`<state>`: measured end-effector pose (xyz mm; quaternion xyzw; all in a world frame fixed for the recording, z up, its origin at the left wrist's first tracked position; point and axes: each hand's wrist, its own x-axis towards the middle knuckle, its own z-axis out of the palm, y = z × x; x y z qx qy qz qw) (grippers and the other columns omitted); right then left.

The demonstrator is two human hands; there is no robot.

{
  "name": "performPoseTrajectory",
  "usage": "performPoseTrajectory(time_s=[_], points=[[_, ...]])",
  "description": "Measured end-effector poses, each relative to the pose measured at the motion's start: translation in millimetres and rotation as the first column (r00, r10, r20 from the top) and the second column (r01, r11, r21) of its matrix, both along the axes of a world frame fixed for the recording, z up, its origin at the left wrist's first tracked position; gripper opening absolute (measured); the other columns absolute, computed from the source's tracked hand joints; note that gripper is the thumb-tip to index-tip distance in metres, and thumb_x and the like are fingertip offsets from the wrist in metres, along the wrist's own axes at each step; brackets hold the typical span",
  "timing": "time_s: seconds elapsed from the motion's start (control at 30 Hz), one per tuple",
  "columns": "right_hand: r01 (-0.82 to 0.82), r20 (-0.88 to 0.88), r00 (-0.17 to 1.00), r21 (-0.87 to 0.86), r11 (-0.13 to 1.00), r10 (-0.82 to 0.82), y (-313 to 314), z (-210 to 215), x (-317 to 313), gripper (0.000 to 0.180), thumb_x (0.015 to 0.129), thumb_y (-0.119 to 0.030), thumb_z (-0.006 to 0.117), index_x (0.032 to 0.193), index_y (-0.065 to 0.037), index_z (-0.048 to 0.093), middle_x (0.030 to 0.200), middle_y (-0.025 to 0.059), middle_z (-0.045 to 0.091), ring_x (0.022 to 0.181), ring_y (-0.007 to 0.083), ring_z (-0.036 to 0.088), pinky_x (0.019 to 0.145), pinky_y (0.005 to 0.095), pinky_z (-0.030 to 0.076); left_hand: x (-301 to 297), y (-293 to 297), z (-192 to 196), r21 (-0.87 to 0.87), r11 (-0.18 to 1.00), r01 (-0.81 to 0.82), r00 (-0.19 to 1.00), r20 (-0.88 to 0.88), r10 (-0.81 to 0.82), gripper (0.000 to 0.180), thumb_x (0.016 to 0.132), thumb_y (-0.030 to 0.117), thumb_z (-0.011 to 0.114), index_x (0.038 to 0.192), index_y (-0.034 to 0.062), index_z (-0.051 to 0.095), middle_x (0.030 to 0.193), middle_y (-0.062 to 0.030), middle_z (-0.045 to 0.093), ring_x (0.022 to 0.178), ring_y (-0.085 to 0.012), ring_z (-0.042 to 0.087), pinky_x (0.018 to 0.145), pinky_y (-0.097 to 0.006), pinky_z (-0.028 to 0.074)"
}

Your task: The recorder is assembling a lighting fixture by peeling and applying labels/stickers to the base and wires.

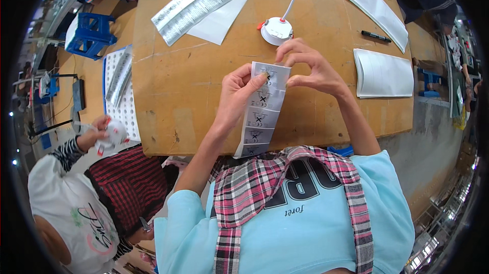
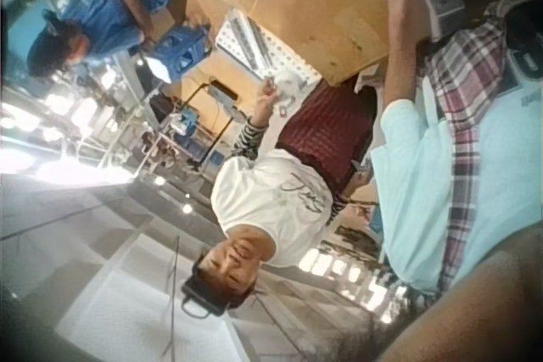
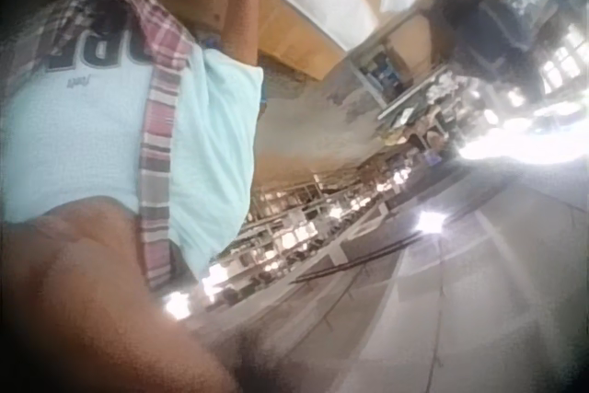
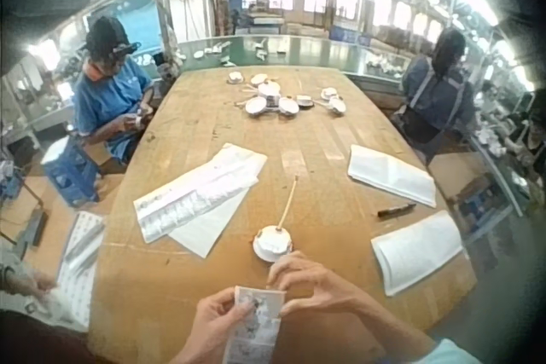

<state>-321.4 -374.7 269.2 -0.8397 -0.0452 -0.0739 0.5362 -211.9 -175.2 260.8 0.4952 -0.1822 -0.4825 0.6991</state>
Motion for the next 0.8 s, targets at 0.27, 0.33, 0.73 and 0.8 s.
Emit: performPoseTrajectory(time_s=[0.27,0.33,0.73,0.8], points=[[-0.002,0.075,0.997,-0.044,0.999,0.005,16.8,48.6,-18.2,0.025,0.070,-0.019,0.080,0.080,-0.003,0.062,0.089,0.0030,0.061,0.092,0.0183,0.055,0.083,0.0316,0.044,-19.9,12.8,23.2,-0.104,0.994,-0.044,0.997,0.058,0.050,0.020,0.092,0.014,0.061,0.103,-0.0015,0.062,0.089,-0.0031,0.067,0.078,-0.0050,0.061,0.069,-0.020,0.049],[-0.008,0.001,1.000,0.006,1.000,0.008,21.5,57.9,-22.2,0.025,0.071,-0.018,0.079,0.082,-0.003,0.063,0.082,0.0035,0.062,0.084,0.0165,0.057,0.077,0.0293,0.045,-25.0,14.4,30.5,-0.141,0.986,-0.095,0.991,0.078,0.106,0.018,0.092,0.013,0.060,0.102,-0.0014,0.062,0.088,-0.0029,0.067,0.076,-0.0048,0.060,0.067,-0.020,0.048],[0.244,-0.291,0.932,0.054,0.968,-0.218,27.7,85.9,-51.6,0.020,0.081,-0.016,0.071,0.092,-0.002,0.063,0.079,-0.0015,0.062,0.075,0.0050,0.055,0.066,0.0217,0.044,-45.0,1.5,24.6,-0.238,0.968,-0.081,0.991,0.083,0.104,0.020,0.093,0.017,0.060,0.105,0.0005,0.061,0.090,-0.0044,0.068,0.076,-0.0053,0.062,0.066,-0.021,0.051],[0.245,-0.325,0.922,0.065,0.967,-0.212,22.1,86.7,-52.1,0.021,0.081,-0.018,0.071,0.094,-0.002,0.063,0.080,-0.0012,0.062,0.075,0.0052,0.055,0.067,0.0218,0.044,-46.1,-3.9,22.9,-0.249,0.965,-0.081,0.991,0.080,0.104,0.020,0.093,0.016,0.060,0.105,0.0002,0.061,0.089,-0.0045,0.068,0.076,-0.0054,0.062,0.065,-0.021,0.051]])
